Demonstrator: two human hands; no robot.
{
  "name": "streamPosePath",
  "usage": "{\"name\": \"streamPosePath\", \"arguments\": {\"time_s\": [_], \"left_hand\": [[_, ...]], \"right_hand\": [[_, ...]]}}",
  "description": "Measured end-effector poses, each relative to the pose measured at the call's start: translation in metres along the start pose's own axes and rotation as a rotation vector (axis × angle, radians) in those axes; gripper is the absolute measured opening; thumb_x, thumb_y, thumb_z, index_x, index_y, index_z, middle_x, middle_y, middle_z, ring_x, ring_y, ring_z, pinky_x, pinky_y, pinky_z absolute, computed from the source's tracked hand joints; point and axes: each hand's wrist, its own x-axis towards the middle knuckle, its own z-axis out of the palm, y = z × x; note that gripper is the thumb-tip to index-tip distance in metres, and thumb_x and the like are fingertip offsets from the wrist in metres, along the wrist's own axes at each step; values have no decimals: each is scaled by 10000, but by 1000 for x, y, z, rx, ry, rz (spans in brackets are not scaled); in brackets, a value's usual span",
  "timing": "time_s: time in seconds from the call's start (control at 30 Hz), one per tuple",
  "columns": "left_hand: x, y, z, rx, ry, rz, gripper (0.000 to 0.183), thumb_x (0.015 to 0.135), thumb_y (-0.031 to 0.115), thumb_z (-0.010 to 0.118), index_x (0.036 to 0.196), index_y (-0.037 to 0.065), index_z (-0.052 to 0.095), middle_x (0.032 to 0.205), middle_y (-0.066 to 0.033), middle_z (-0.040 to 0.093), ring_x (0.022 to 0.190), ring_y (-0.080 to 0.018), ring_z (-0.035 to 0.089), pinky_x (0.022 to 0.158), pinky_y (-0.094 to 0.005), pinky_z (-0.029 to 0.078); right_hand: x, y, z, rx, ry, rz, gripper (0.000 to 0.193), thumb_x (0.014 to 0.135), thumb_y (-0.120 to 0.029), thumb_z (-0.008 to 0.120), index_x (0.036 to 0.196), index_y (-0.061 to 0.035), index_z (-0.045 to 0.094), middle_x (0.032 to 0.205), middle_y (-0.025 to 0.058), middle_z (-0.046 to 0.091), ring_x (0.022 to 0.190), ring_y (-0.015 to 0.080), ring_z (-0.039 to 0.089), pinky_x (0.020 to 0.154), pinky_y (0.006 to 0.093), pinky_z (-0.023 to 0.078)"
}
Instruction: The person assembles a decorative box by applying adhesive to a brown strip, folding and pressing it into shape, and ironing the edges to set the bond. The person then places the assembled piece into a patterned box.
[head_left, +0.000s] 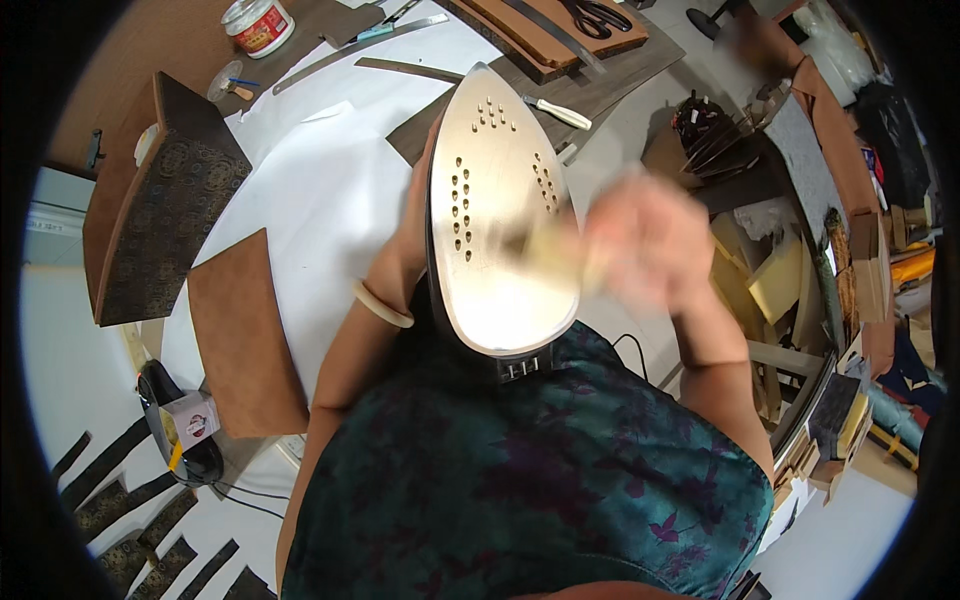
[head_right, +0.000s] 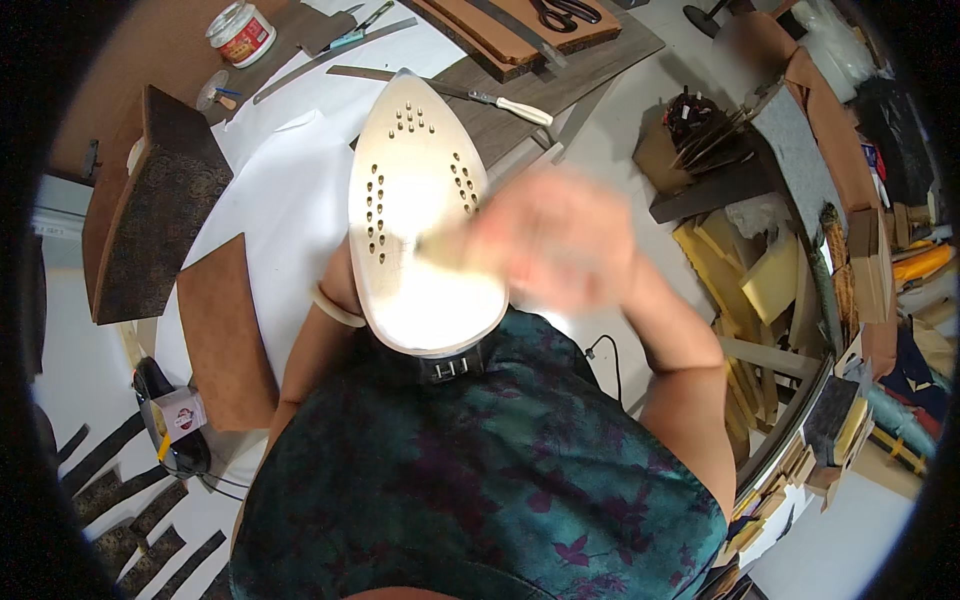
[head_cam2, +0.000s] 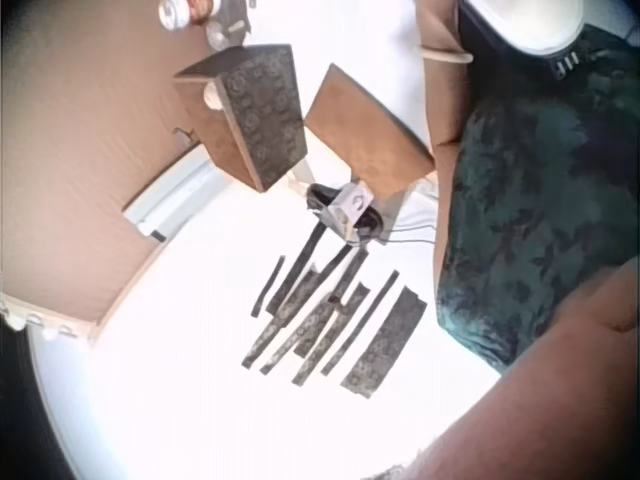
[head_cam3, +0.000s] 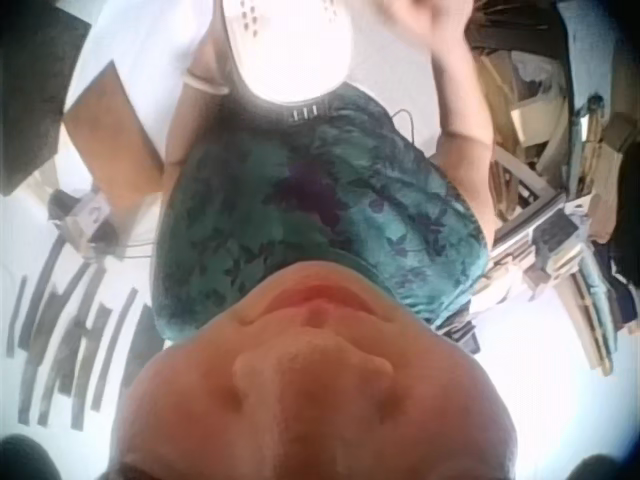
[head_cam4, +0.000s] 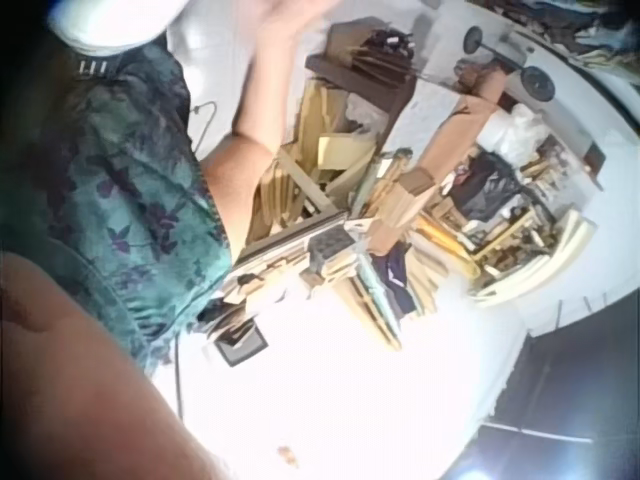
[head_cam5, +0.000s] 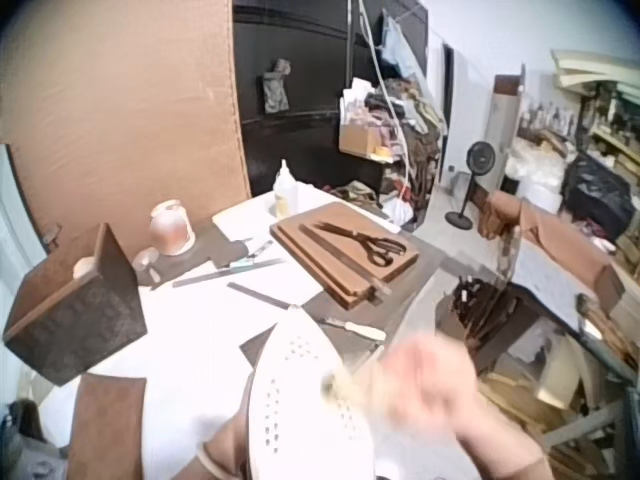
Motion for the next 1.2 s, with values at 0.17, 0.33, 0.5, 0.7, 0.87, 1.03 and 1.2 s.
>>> {"name": "streamPosePath", "arguments": {"time_s": [0.17,0.33,0.5,0.7,0.87,1.03,1.2], "left_hand": [[-7,-3,6,24,-31,-60,656,1006,239,574,1569,59,288,1416,-204,552,1218,-288,627,1013,-420,543],[1,17,4,180,-22,48,664,1002,231,582,1571,61,287,1421,-201,542,1229,-287,613,1024,-419,530],[-9,26,-1,214,71,102,672,997,223,590,1574,63,285,1425,-199,532,1239,-286,599,1035,-418,517],[-12,44,-19,124,228,169,682,991,213,599,1577,66,283,1431,-196,520,1251,-286,583,1049,-417,501],[-42,69,-38,75,385,243,691,986,205,607,1579,69,281,1436,-193,511,1262,-285,569,1060,-416,487],[-66,95,-47,69,468,321,699,981,196,615,1581,71,279,1440,-191,501,1272,-285,555,1071,-415,474],[-92,118,-50,97,539,427,709,976,188,623,1584,74,278,1445,-189,491,1282,-284,541,1082,-414,461]], "right_hand": [[11,-27,24,262,-59,-220,250,810,-21,744,1051,42,755,854,90,659,739,187,616,578,316,543],[43,20,37,262,-52,-275,199,882,24,634,1024,56,769,860,117,685,763,217,654,618,333,545],[102,98,45,-39,-76,-146,210,913,-77,683,1097,-17,764,941,69,669,783,191,657,661,298,536],[82,247,143,-422,-139,416,370,893,-310,756,1158,-53,739,1043,98,665,869,247,668,762,348,543],[84,220,171,-761,-184,360,621,836,-487,782,1292,-77,683,1277,142,626,1259,347,522,1033,485,452],[90,131,162,-269,-47,382,424,924,-361,734,1192,-33,717,1204,159,656,1095,296,620,942,407,502],[87,2,171,1154,-179,1193,445,1051,-322,575,1342,14,589,1216,109,672,1063,191,661,914,344,544]]}}
